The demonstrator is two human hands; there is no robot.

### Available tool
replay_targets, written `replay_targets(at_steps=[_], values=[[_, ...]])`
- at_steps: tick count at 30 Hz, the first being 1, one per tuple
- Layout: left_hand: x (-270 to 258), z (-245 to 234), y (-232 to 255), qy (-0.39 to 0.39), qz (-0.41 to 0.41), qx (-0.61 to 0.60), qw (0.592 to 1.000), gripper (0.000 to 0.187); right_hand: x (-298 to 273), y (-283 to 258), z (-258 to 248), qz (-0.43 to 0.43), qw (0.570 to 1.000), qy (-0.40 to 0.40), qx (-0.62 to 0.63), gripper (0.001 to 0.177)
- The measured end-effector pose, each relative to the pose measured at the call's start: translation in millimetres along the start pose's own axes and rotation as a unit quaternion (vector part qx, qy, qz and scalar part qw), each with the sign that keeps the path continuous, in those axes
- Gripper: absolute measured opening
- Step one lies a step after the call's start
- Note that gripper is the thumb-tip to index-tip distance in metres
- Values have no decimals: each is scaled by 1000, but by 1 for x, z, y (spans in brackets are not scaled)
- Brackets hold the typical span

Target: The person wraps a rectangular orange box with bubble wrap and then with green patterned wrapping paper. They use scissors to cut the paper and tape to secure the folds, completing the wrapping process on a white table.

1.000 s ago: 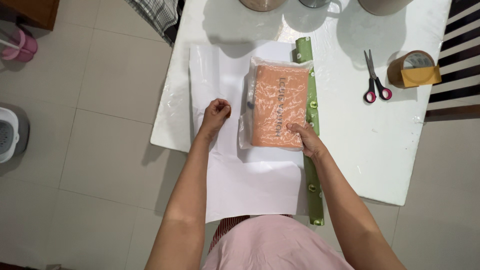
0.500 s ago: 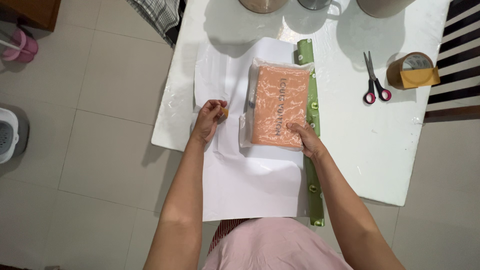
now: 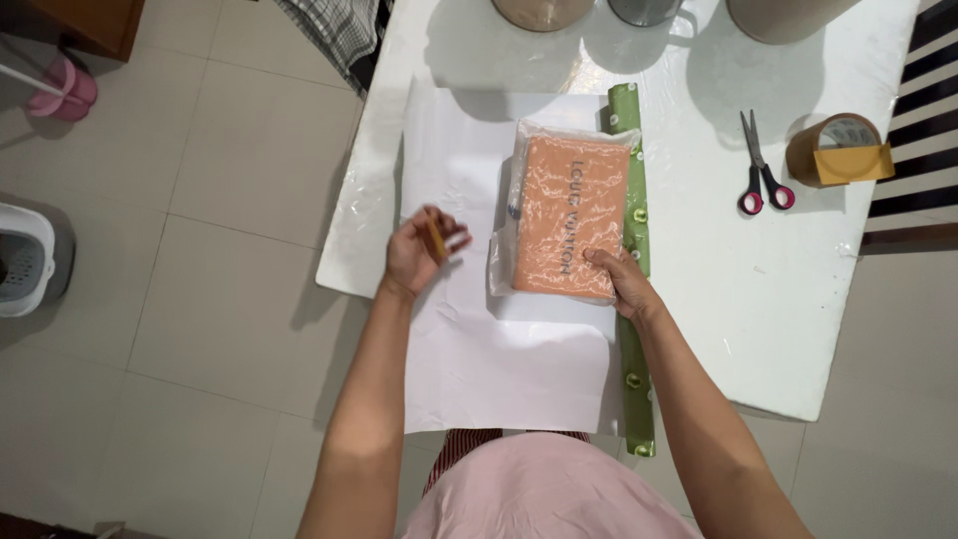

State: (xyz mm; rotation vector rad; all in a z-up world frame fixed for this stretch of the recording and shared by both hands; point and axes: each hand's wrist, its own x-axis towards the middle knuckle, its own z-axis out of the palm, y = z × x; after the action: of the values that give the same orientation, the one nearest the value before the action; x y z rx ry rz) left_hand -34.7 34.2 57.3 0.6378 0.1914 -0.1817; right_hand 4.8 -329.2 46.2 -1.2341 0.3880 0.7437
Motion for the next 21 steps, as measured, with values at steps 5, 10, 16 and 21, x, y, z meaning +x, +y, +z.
replay_targets(at_steps=[5,10,16,21], values=[[-37,27,-25,-12,-76,-6,997,28,1,1,-2,-9,1000,-6,-6,52],[-35,73,-27,-115,-87,25,989,50,-3,-5,6,-9,999,-8,-41,53],[14,104,-62,-139,-132,-74,979,70,-3,-14,24,-2,991,42,-126,59],[29,96,-80,-108,-123,-110,980,70,-2,-17,35,-48,981,71,-172,62]])
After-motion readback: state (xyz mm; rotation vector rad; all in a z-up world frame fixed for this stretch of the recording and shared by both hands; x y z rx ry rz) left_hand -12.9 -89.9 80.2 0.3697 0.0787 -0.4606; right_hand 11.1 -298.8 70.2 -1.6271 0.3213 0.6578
